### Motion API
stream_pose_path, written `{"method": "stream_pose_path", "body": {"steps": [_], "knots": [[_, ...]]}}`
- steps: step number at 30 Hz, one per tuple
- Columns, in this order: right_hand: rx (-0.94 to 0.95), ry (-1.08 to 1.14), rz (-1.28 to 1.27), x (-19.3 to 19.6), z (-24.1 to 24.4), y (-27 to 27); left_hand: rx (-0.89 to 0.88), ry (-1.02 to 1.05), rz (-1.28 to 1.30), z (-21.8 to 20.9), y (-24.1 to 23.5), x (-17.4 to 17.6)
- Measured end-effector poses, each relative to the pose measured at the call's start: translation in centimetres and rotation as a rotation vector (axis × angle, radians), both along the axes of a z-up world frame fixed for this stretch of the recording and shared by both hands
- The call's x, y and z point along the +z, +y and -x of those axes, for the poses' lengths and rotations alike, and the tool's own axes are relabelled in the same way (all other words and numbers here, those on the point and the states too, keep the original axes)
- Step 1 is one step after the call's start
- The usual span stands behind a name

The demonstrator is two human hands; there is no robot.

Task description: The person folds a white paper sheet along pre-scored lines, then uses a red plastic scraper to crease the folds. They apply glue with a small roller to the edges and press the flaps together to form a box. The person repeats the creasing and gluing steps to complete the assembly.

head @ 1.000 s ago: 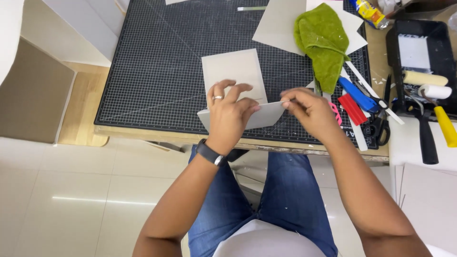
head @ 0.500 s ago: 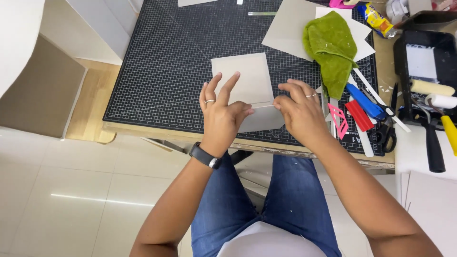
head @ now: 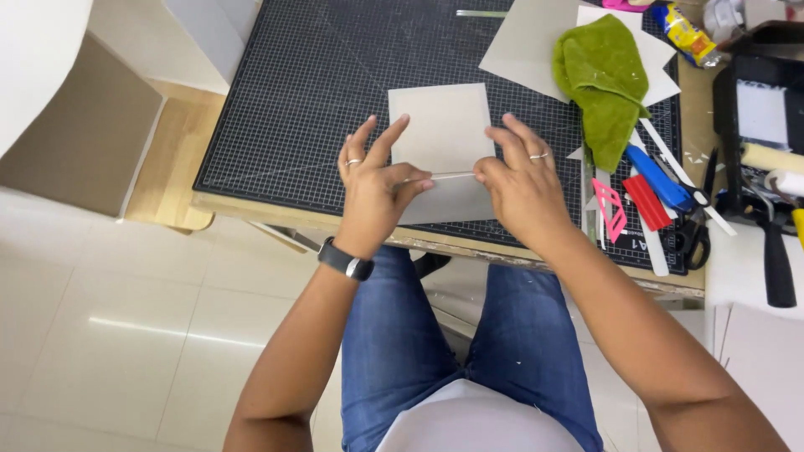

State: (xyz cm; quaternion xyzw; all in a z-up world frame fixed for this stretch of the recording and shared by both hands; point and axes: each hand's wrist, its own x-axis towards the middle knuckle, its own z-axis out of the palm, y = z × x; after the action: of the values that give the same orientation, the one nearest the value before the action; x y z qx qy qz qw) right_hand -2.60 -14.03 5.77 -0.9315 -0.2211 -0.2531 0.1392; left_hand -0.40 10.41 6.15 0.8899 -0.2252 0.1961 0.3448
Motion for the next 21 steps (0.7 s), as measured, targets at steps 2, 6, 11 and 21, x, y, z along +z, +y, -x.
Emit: {"method": "stream_pose_path", "body": {"steps": [2, 6, 11, 21], "knots": [[0.043, -0.01, -0.01, 1.4, 0.2, 1.0, 0.036, 0.048, -0.004, -0.8, -0.1, -1.1], [0.071, -0.079, -0.06, 0.8, -0.2, 2.8, 0.025, 0.181, -0.042, -2.1, 0.0, -1.5], [0.044, -0.052, -0.05, -1.4, -1.6, 2.8, -0.063, 0.236, 0.144, -1.5, 1.5, -1.0], [0.077, 0.022, -0.19, -1.2, -2.6, -4.9, -0.156, 0.275, 0.31, -1.8, 2.1, -0.9]]}}
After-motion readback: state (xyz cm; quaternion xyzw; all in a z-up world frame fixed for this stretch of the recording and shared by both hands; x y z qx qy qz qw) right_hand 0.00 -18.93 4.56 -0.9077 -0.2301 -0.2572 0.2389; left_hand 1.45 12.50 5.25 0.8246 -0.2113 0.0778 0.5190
